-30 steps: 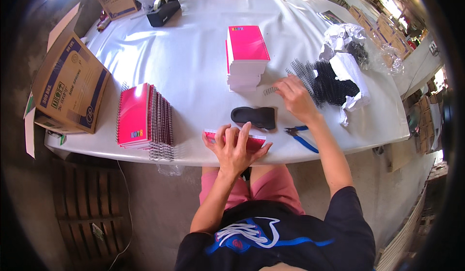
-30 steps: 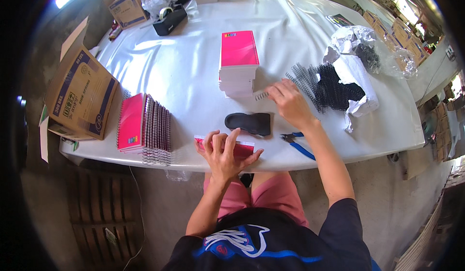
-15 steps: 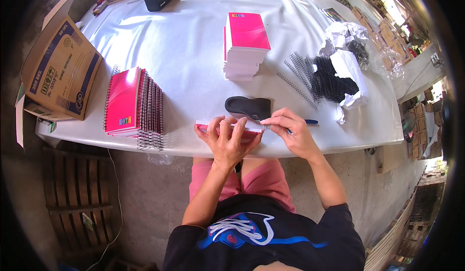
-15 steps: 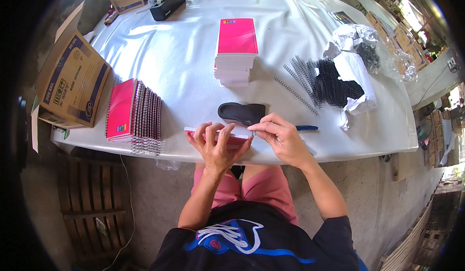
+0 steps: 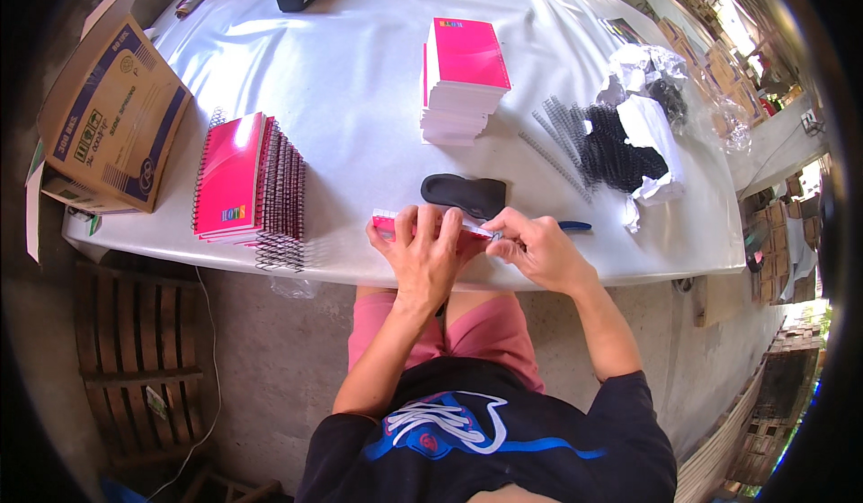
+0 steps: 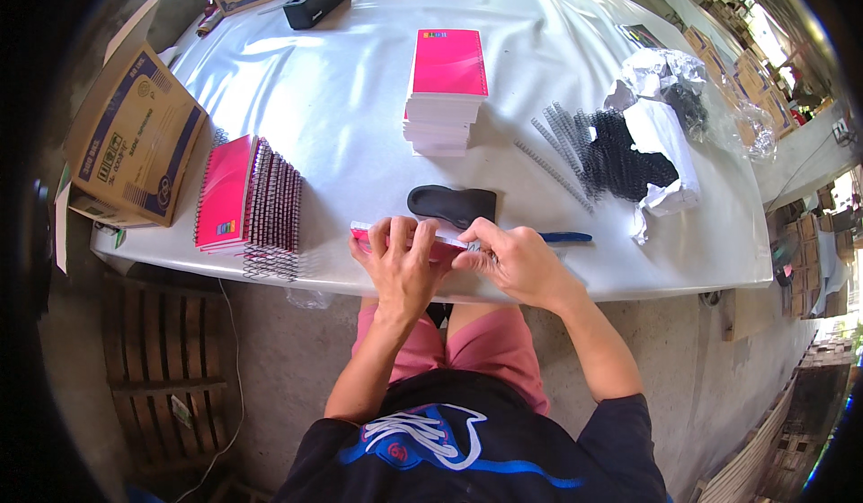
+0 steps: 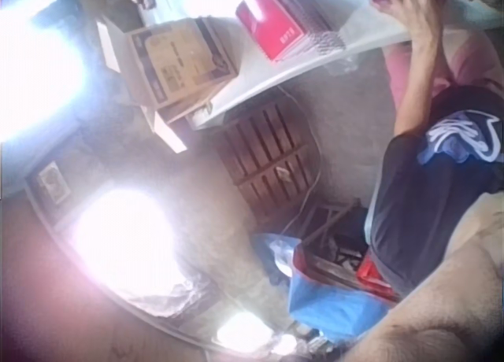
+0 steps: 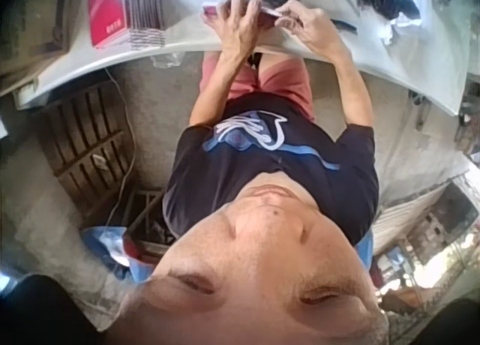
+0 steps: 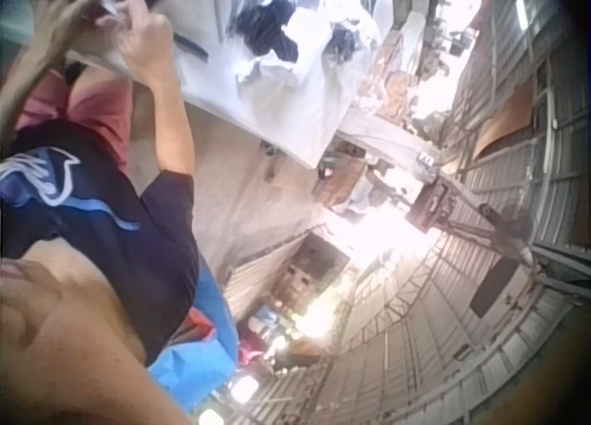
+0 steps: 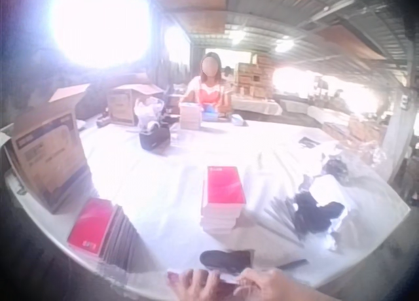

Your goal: The person assembles notebooks by threading spiral bindings through pre-punched holes, trimming the excess wire with pliers, and placing the finished items into a stack or box.

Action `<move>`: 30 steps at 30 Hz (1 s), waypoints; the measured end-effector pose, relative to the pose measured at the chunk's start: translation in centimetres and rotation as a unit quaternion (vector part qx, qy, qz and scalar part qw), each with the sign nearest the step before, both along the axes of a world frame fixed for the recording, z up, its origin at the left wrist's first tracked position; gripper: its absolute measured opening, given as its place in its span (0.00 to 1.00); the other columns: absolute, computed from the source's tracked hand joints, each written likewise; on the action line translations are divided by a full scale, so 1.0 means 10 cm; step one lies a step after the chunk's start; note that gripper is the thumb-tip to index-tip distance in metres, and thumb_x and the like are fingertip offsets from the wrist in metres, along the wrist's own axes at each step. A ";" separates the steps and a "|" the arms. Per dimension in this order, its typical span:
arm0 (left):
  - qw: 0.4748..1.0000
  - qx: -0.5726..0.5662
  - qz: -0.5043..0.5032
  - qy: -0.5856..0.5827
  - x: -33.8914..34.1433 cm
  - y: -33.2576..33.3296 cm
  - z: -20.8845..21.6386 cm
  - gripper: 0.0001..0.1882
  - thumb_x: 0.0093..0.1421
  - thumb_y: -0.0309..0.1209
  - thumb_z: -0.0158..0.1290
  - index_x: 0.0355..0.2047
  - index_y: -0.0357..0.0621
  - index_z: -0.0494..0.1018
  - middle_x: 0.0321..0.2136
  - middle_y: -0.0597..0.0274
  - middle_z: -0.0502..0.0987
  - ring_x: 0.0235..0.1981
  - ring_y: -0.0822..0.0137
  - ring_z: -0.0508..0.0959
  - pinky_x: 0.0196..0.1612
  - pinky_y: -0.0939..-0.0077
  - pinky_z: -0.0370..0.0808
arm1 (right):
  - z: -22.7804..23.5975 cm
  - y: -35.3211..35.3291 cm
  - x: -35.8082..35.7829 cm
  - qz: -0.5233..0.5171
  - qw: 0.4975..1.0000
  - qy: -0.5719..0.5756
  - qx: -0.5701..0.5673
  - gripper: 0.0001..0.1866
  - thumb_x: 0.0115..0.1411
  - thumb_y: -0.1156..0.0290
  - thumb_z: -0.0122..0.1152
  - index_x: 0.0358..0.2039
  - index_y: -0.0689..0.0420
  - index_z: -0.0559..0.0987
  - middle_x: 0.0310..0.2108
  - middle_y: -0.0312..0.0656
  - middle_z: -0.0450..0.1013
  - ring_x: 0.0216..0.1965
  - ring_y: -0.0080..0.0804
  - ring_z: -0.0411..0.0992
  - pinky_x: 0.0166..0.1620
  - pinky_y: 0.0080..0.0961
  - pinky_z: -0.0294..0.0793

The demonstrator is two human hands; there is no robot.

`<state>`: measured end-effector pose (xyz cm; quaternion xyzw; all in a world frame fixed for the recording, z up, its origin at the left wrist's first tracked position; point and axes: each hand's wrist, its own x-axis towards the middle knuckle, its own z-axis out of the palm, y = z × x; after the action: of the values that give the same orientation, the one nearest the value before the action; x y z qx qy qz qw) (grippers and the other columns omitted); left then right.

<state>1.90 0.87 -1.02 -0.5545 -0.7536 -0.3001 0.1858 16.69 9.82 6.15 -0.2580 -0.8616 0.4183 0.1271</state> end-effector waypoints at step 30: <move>0.984 0.015 -0.140 -0.109 -0.25 -0.12 0.19 0.20 0.44 0.52 0.61 0.25 0.50 0.71 0.33 0.60 0.65 0.45 0.55 0.63 0.49 0.47 0.56 | 0.15 0.27 0.02 0.076 0.989 -0.058 -0.116 0.19 0.61 0.70 0.51 0.54 0.53 0.71 0.36 0.43 0.74 0.38 0.32 0.73 0.41 0.25 0.72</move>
<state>-0.55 -0.29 0.89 -0.6160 -0.6793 -0.3931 0.0670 16.88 12.47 7.67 -0.2286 -0.8305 0.5078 0.0137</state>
